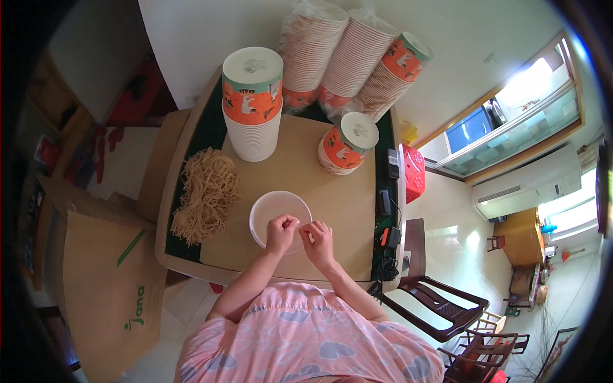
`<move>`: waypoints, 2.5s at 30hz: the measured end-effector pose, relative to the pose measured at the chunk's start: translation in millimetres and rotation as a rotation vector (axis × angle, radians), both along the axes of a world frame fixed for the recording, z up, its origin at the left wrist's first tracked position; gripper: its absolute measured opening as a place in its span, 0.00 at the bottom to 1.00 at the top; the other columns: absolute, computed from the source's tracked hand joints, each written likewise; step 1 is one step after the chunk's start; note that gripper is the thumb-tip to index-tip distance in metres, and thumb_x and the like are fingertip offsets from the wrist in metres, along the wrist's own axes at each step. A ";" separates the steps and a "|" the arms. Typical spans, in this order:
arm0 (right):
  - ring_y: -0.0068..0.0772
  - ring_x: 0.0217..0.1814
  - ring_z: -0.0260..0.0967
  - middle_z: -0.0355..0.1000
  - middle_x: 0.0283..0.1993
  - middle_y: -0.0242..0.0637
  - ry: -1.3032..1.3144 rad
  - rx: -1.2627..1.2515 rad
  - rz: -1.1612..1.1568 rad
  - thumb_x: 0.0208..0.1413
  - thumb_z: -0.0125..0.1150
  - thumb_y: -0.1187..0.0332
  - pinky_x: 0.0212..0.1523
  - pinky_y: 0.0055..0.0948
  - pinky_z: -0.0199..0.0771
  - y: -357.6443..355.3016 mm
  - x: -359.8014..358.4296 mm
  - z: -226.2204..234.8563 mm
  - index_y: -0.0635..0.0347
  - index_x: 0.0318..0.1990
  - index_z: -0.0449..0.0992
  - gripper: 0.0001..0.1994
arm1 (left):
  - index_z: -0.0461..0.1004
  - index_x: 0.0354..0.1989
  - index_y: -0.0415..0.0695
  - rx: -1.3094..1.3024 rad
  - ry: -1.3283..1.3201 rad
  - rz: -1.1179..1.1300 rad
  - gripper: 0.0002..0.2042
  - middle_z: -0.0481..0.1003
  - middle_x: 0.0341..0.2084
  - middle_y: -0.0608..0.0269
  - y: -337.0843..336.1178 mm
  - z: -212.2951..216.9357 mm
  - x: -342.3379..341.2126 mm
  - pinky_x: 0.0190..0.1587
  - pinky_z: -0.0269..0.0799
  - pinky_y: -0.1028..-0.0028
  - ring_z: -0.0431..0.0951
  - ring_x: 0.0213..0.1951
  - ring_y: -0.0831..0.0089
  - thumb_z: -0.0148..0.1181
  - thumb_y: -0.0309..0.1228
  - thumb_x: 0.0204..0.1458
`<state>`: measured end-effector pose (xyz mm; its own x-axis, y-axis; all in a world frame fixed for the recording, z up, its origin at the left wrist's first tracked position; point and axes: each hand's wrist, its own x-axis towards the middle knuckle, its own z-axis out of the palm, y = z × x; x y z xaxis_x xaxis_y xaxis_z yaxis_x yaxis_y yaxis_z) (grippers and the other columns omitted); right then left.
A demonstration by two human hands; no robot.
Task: Placing decorative shredded paper into paper bowls for packaging.
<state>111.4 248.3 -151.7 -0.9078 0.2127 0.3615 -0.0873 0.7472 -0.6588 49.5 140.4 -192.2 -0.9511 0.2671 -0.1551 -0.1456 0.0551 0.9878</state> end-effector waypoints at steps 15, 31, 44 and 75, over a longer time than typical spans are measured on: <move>0.30 0.24 0.63 0.67 0.26 0.35 -0.095 -0.211 -0.050 0.46 0.59 0.75 0.27 0.27 0.64 -4.9 2.9 -0.4 0.60 0.29 0.71 0.03 | 0.74 0.24 0.37 0.065 -0.064 -0.014 0.05 0.73 0.17 0.70 -6.6 10.5 -8.4 0.24 0.63 0.83 0.68 0.20 0.86 0.57 0.25 0.47; 0.18 0.26 0.63 0.72 0.26 0.31 -0.193 -0.534 -0.048 0.49 0.58 0.74 0.29 0.20 0.65 -4.7 -2.4 -4.5 0.64 0.32 0.73 0.04 | 0.76 0.25 0.41 0.169 -0.056 -0.015 0.08 0.63 0.12 0.78 -10.9 31.7 -1.1 0.17 0.48 0.84 0.56 0.16 0.89 0.55 0.30 0.51; 0.22 0.27 0.67 0.72 0.26 0.37 -0.166 -0.469 -0.033 0.48 0.59 0.75 0.30 0.22 0.67 -2.1 -3.8 3.9 0.64 0.33 0.74 0.05 | 0.73 0.25 0.37 0.111 0.038 -0.101 0.08 0.73 0.19 0.67 -8.4 32.9 2.9 0.25 0.65 0.81 0.68 0.22 0.85 0.55 0.28 0.52; 0.21 0.38 0.68 0.72 0.34 0.31 -0.299 -0.360 0.165 0.47 0.60 0.76 0.40 0.23 0.67 84.7 -32.4 -17.1 0.62 0.32 0.74 0.03 | 0.72 0.44 0.42 0.178 -0.155 -0.233 0.11 0.66 0.16 0.73 -64.8 89.0 10.7 0.20 0.55 0.85 0.60 0.17 0.87 0.49 0.25 0.54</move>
<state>79.0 333.0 -168.8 -0.9927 0.1204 0.0098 0.0470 0.4596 -0.8869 60.2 75.5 -103.2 -0.8299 0.5106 -0.2248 -0.2992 -0.0672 0.9518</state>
